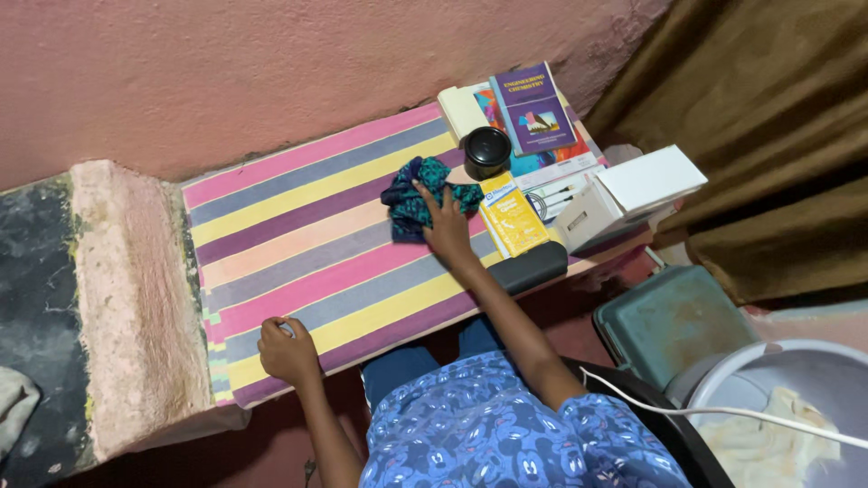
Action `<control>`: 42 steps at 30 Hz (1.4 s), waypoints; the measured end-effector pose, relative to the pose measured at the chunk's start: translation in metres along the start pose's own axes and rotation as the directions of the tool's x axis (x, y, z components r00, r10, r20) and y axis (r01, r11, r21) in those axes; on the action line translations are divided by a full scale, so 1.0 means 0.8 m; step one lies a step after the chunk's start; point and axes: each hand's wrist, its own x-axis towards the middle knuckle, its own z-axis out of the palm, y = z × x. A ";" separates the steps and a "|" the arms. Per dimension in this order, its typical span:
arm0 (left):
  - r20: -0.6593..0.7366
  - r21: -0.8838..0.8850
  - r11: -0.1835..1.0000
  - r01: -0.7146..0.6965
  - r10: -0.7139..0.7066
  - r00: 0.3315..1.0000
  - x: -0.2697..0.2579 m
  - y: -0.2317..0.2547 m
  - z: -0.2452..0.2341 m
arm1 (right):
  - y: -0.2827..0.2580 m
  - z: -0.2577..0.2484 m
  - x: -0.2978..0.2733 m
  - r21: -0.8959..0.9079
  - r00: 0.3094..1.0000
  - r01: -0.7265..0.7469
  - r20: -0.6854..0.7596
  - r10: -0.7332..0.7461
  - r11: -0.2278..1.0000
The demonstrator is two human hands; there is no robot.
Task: The person wipes a striped table surface with a blue cloth, moving several items including a black cup, a yellow box, a white box, and a book to clear space. The person continues wiping the table methodically across its surface.
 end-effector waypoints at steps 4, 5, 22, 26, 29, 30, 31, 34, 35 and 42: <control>-0.030 -0.022 1.000 -0.001 0.000 1.000 0.000 0.002 -0.006 | 0.028 0.016 0.047 -0.075 0.996 0.002 0.084 0.004 0.997; -0.018 -0.030 0.999 0.015 -0.015 1.000 0.000 0.004 -0.007 | 0.031 0.017 0.060 -0.084 0.999 0.051 -0.005 -0.052 0.995; -0.003 -0.122 0.990 0.072 -0.073 0.997 0.012 0.004 -0.009 | -0.126 0.219 0.154 -0.020 0.982 0.188 0.000 -0.188 0.982; -0.011 -0.324 0.941 0.097 -0.107 0.994 -0.003 -0.006 -0.007 | -0.199 0.279 0.156 0.045 0.919 0.391 0.032 -0.392 0.919; -0.031 -0.510 0.827 0.236 -0.292 0.956 -0.004 -0.013 0.006 | -0.274 0.308 0.122 0.171 0.853 0.477 0.145 -0.501 0.862; -0.024 -0.557 0.773 0.303 -0.380 0.925 -0.015 -0.019 0.010 | -0.291 0.309 0.097 0.219 0.803 0.535 0.167 -0.571 0.816; -0.128 -0.547 0.787 0.285 -0.415 0.901 -0.023 -0.024 0.016 | -0.305 0.305 0.067 0.287 0.749 0.583 0.173 -0.640 0.760; -0.340 -0.513 0.830 0.220 -0.432 0.835 -0.034 -0.032 0.030 | -0.304 0.256 -0.021 0.448 0.640 0.505 0.379 -0.668 0.738; -0.361 -0.508 0.838 0.198 -0.416 0.834 -0.034 -0.033 0.029 | -0.290 0.233 -0.044 0.497 0.633 0.541 0.290 -0.717 0.679; -0.357 -0.329 0.932 0.150 -0.270 0.894 -0.024 -0.021 0.006 | -0.101 0.096 -0.048 0.307 0.889 0.281 0.272 -0.367 0.909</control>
